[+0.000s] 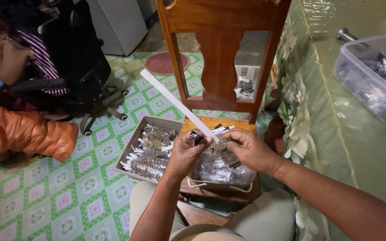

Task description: Assembling tags by attaching metal clips to white plastic strips using a manual tool and organizing them in a foil container.

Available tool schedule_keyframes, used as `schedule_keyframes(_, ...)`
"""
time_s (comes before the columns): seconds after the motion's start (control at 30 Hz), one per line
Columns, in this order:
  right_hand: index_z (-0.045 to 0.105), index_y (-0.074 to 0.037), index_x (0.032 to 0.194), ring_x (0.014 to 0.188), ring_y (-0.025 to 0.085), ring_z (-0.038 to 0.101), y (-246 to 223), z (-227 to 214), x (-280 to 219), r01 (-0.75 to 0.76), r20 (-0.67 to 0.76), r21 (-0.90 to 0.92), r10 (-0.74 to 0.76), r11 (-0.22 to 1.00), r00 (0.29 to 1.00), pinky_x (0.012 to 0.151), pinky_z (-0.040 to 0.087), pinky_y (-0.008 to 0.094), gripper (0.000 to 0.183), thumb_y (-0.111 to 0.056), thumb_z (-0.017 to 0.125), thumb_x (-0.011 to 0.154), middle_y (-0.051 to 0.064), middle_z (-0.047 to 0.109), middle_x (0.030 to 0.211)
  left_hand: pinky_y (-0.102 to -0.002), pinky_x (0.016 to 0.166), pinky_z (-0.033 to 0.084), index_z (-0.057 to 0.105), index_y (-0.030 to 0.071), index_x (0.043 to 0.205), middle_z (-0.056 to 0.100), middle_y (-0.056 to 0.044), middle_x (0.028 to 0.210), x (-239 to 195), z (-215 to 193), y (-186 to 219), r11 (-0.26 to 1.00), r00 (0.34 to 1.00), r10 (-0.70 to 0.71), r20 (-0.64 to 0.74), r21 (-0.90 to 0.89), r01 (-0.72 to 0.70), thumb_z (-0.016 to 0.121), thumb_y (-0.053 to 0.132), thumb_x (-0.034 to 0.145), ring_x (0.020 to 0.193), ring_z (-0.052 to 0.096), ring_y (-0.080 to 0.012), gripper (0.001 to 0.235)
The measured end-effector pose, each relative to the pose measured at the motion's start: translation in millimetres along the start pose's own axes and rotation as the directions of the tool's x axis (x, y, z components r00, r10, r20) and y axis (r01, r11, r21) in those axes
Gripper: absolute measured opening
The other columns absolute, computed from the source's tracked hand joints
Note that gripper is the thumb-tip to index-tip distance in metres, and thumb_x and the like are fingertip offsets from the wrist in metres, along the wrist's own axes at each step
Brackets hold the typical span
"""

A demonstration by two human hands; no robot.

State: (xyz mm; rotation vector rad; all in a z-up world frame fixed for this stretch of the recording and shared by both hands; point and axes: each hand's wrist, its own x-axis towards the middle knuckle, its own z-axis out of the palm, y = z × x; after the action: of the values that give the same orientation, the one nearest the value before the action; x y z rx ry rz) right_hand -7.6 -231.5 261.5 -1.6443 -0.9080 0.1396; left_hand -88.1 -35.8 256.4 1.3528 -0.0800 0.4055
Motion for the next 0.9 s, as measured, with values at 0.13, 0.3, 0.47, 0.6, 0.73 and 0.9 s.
schedule_keyframes(0.13, 0.078, -0.002, 0.106, 0.090, 0.015, 0.066, -4, 1, -3, -0.021, -0.013, 0.060, 0.021, 0.998, 1.000, 0.088, 0.055, 0.038, 0.024, 0.006, 0.062, 0.089, 0.008, 0.071, 0.092, -0.023, 0.060, 0.044, 0.071, 0.000, 0.080, 0.064, -0.003, 0.064, -2, 3, 9, 1.000, 1.000, -0.002, -0.004, 0.009, 0.002, 0.083, -0.004, 0.084, 0.063, 0.055, -0.0071, 0.013)
schedule_keyframes(0.3, 0.077, 0.000, 0.109, 0.095, 0.014, 0.061, -2, 2, -5, -0.070, -0.029, 0.156, 0.076, 0.985, 0.997, 0.092, 0.052, 0.038, 0.026, 0.004, 0.060, 0.090, 0.008, 0.069, 0.095, -0.023, 0.058, 0.040, 0.068, 0.002, 0.077, 0.059, 0.000, 0.061, -4, 11, 25, 1.000, 1.000, 0.006, 0.002, 0.002, -0.006, 0.083, -0.004, 0.085, 0.060, 0.049, -0.0053, 0.018)
schedule_keyframes(0.47, 0.077, 0.001, 0.110, 0.094, 0.013, 0.061, 0, 4, -4, -0.070, -0.045, 0.175, 0.079, 0.982, 0.996, 0.093, 0.052, 0.038, 0.025, 0.003, 0.060, 0.091, 0.009, 0.071, 0.097, -0.021, 0.058, 0.039, 0.068, 0.003, 0.077, 0.059, 0.002, 0.061, -5, 9, 15, 1.000, 1.000, 0.001, -0.015, -0.010, -0.002, 0.084, -0.002, 0.084, 0.061, 0.050, -0.0038, 0.018)
schedule_keyframes(0.6, 0.076, 0.001, 0.112, 0.096, 0.013, 0.062, 6, 1, -4, -0.087, -0.021, 0.193, 0.093, 0.977, 0.995, 0.094, 0.052, 0.036, 0.027, 0.004, 0.059, 0.092, 0.007, 0.074, 0.099, -0.022, 0.057, 0.040, 0.069, 0.002, 0.078, 0.060, 0.001, 0.062, -2, 8, 2, 1.000, 1.000, 0.001, -0.010, 0.018, -0.001, 0.084, 0.000, 0.085, 0.060, 0.050, -0.0043, 0.017)
schedule_keyframes(0.73, 0.074, 0.004, 0.115, 0.080, 0.008, 0.057, -3, -1, -3, -0.137, -0.036, 0.261, 0.151, 0.956, 0.988, 0.077, 0.050, 0.026, 0.028, 0.005, 0.059, 0.091, 0.002, 0.066, 0.085, -0.022, 0.060, 0.042, 0.070, 0.003, 0.077, 0.062, 0.001, 0.063, -1, 7, -10, 1.000, 1.000, 0.003, -0.024, 0.025, -0.002, 0.086, 0.000, 0.083, 0.062, 0.052, -0.0045, 0.017)
schedule_keyframes(0.9, 0.077, -0.001, 0.115, 0.096, 0.016, 0.068, 15, -8, -1, -0.214, -0.015, 0.246, 0.225, 0.945, 0.974, 0.091, 0.054, 0.037, 0.033, -0.027, 0.065, 0.099, 0.014, 0.078, 0.100, -0.025, 0.064, 0.047, 0.072, 0.005, 0.078, 0.065, -0.001, 0.066, 0, 0, -23, 0.997, 0.999, 0.042, -0.027, 0.070, -0.040, 0.086, 0.003, 0.083, 0.066, 0.057, -0.0078, 0.015)
